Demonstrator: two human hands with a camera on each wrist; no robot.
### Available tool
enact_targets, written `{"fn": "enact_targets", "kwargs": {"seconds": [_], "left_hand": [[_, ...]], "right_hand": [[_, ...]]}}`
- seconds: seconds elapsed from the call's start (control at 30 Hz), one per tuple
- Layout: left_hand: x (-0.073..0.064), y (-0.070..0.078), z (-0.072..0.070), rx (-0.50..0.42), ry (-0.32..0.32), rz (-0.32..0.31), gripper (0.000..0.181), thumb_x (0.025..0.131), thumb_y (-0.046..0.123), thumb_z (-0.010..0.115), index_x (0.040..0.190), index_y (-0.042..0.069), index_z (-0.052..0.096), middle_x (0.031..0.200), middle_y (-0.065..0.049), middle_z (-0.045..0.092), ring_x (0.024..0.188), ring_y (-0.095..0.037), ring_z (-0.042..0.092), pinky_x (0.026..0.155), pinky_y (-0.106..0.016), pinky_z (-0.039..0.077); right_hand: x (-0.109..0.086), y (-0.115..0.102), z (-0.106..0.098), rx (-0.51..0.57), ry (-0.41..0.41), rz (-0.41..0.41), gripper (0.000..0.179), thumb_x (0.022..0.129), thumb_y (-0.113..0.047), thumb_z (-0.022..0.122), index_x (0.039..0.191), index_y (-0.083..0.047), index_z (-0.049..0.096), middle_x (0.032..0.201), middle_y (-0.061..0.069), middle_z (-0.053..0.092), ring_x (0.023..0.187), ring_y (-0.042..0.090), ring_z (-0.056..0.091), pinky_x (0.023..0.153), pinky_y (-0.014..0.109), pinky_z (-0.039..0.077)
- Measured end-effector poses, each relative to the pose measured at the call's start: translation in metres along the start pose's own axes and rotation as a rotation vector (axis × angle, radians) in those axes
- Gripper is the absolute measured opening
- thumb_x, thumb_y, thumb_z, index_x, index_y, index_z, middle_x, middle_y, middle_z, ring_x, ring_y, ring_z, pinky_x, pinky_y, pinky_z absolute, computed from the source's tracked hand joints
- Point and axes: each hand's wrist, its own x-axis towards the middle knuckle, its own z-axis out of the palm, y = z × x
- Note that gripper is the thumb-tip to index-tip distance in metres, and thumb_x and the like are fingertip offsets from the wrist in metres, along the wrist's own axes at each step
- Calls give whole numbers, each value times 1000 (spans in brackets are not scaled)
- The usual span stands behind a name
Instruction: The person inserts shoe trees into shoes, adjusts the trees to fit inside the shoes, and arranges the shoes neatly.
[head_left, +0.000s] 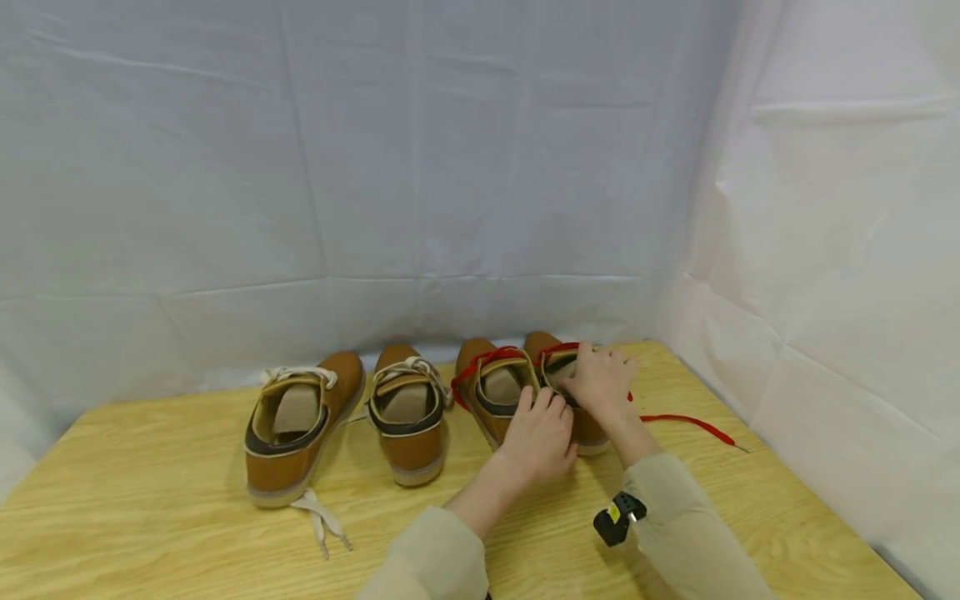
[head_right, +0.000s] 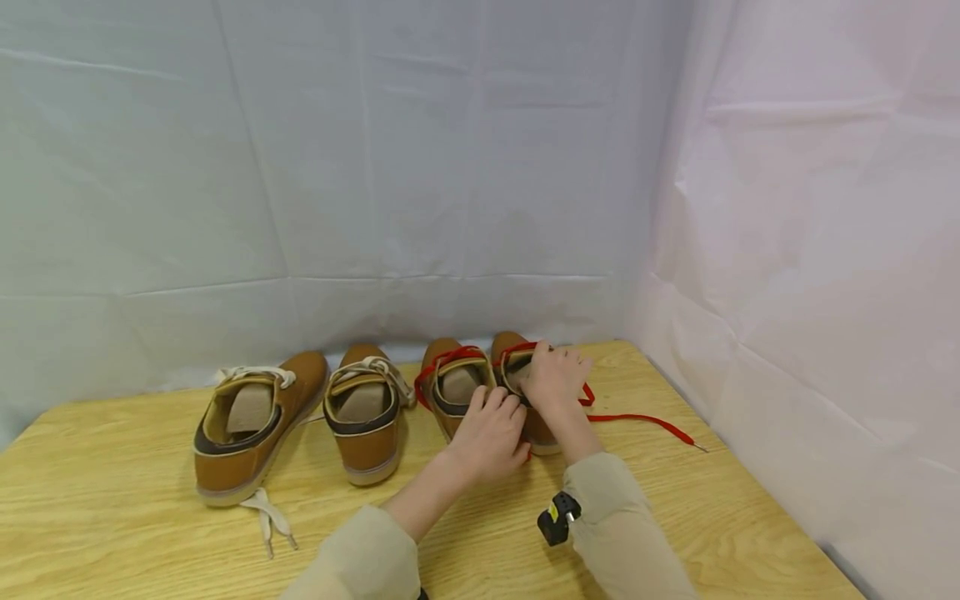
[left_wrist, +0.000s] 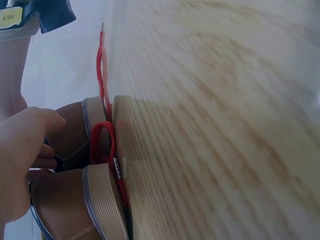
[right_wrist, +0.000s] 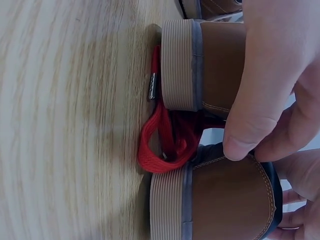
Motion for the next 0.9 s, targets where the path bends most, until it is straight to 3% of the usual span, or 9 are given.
{"fn": "enact_targets", "kwargs": {"seconds": [0.5,0.67,0.9], "left_hand": [[0,0,0,10,7,-4,44,90,48,50,115,14,60,116,-1,54,114,-23,41,99,-44,28],[-1,1,0,17,-2,-1,45,90,48,49,118,14,59,117,-1,54,115,-22,40,100,-44,27],[0,0,2,17,9,6,46,89,49,49,119,15,59,115,-1,54,114,-22,40,100,-45,26]], "right_hand": [[1,0,7,-30,59,-24,58,78,-46,70,107,2,54,103,26,61,100,44,53,87,60,33],[0,8,8,-13,55,-79,61,80,-45,68,116,1,52,106,25,60,101,43,52,89,61,31],[3,29,6,39,127,-231,43,78,-37,73,101,-5,57,100,21,60,97,41,52,81,57,36]]}}
